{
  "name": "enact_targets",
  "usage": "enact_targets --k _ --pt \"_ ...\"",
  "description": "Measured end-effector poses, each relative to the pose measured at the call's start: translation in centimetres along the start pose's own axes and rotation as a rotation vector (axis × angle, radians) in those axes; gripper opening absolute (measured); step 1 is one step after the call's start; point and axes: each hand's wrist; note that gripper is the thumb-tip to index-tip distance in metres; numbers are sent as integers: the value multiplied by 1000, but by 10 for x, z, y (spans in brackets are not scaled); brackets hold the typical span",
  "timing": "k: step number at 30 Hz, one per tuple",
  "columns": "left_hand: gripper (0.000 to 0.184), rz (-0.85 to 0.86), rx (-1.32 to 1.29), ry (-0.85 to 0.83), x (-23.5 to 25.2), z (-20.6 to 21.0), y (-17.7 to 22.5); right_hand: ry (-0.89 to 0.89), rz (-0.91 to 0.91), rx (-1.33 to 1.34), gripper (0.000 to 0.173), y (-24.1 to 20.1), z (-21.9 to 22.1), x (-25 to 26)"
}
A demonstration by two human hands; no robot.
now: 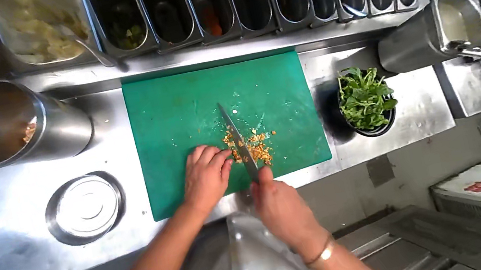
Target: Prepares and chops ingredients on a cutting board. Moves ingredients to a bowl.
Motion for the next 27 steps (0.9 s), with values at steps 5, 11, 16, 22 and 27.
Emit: enact_targets --k 5,11,16,22,27 --pt "21 9 -14 3 -1 -1 -4 -14 0 -7 29 -8 -8 3" --pt "21 25 30 5 1 2 -4 9 19 41 32 -18 14 9" --pt "20 19 8 33 -1 3 -4 2 32 109 32 -21 16 5" --pt "18 18 21 33 0 2 -5 -5 9 123 29 -24 8 6" --pt "19 32 17 48 -3 3 -7 6 10 160 30 -25 18 7"
Point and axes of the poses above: each hand's wrist, its own x-axis towards the middle knuckle, its own z-axis out of the palm, y = z × x, and after that the axes turned 6 degrees about y, right-handed
